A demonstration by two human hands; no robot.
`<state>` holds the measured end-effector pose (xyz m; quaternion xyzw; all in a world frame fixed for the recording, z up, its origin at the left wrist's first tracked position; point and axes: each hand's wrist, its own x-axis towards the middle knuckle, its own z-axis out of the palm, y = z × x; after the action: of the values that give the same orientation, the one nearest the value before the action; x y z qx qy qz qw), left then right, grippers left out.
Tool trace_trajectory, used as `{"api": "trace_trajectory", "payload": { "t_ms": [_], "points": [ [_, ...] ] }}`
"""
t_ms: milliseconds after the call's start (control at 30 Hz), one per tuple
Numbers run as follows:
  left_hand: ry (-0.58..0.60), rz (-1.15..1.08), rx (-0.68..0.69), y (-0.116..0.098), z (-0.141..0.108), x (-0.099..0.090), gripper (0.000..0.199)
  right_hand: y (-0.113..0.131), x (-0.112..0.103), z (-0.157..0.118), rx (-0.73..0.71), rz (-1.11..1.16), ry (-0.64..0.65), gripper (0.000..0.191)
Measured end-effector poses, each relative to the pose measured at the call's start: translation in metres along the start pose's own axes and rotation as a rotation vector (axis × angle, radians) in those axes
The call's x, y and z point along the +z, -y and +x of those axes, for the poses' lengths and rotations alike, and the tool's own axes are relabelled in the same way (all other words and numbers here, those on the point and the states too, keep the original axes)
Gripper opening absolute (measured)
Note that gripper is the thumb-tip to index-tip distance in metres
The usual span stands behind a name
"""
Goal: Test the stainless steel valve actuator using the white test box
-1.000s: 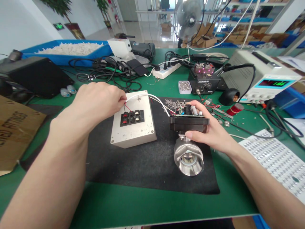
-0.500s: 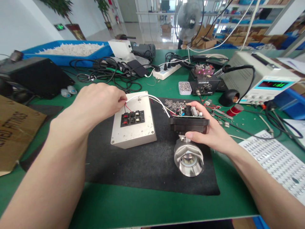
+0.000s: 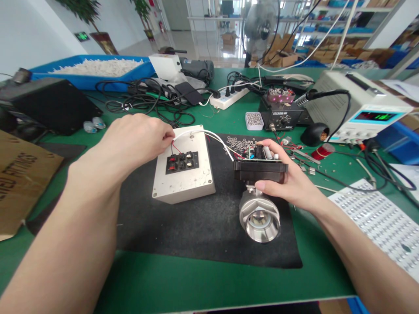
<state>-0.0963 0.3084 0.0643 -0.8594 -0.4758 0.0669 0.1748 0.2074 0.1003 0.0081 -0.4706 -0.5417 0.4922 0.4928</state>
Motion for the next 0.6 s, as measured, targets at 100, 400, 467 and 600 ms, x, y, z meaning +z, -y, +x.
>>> {"api": "trace_trajectory", "payload": {
  "t_ms": [100,400,467,600],
  "points": [
    [0.003,-0.005,0.002,0.0,0.0,-0.001,0.039,0.0,0.0,0.0,0.006,-0.013,-0.004,0.083],
    [-0.009,0.001,0.026,0.001,0.0,0.0,0.039,-0.001,0.0,0.0,0.003,0.002,0.004,0.082],
    [-0.019,-0.004,0.032,0.003,0.001,0.002,0.04,-0.001,0.001,0.0,-0.001,0.016,0.011,0.081],
    [-0.052,-0.006,0.046,0.011,0.004,0.008,0.04,0.001,0.002,0.0,-0.042,0.003,0.011,0.083]
  ]
}}
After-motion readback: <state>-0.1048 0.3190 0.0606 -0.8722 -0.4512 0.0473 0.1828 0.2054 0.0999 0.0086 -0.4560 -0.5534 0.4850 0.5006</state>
